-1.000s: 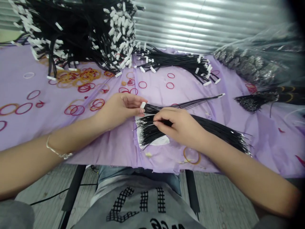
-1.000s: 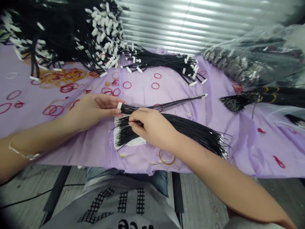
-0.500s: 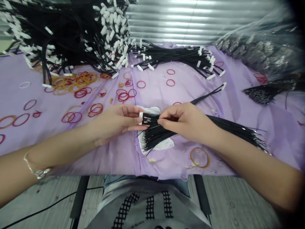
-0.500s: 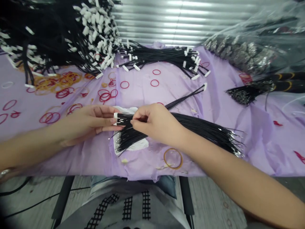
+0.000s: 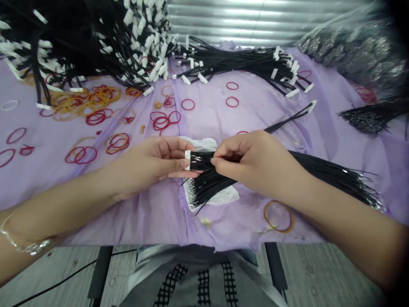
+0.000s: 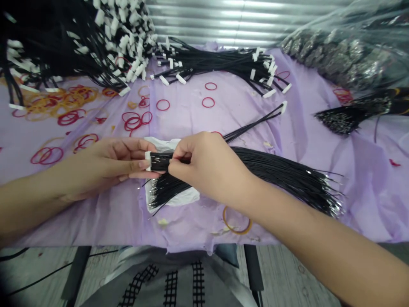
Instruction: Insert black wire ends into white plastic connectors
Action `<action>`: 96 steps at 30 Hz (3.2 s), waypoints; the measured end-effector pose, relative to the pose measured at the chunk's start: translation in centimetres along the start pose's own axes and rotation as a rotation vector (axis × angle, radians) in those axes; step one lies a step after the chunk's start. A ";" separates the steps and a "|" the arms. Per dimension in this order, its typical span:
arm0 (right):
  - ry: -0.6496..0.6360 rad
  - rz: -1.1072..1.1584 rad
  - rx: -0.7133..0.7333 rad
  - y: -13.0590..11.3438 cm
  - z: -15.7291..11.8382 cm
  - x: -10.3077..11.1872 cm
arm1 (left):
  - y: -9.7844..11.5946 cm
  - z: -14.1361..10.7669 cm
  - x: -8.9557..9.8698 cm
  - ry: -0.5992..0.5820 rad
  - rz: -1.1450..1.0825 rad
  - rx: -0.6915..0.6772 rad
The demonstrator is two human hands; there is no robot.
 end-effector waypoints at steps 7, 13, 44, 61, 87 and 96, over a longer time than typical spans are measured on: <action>0.041 -0.060 0.062 -0.1 -0.2 -0.2 | 0.1 0.1 0.1 0.002 -0.034 0.016; 0.062 -0.100 0.091 -0.3 -0.2 -0.2 | 0.0 0.2 0.2 -0.011 -0.054 0.002; 0.004 -0.082 -0.007 -0.8 -0.3 -0.1 | 0.1 0.1 0.0 -0.041 -0.036 0.006; -0.021 -0.059 -0.017 -0.6 -0.2 -0.5 | 0.3 -0.2 -0.6 0.000 0.072 -0.051; -0.136 -0.041 0.030 -0.7 -0.3 -0.2 | 0.3 -0.3 -0.4 -0.024 0.045 -0.016; -0.047 -0.037 0.029 -0.5 -0.3 -0.5 | 0.3 -0.4 -0.4 -0.014 0.090 -0.042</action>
Point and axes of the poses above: each hand's wrist, its own z-axis towards the middle knuckle, its own x-axis out of the back of the hand, y = z × x, the point moved 2 cm from there along z, towards the middle knuckle, and after that the axes turned 2 degrees about -x, right-handed, at the moved point
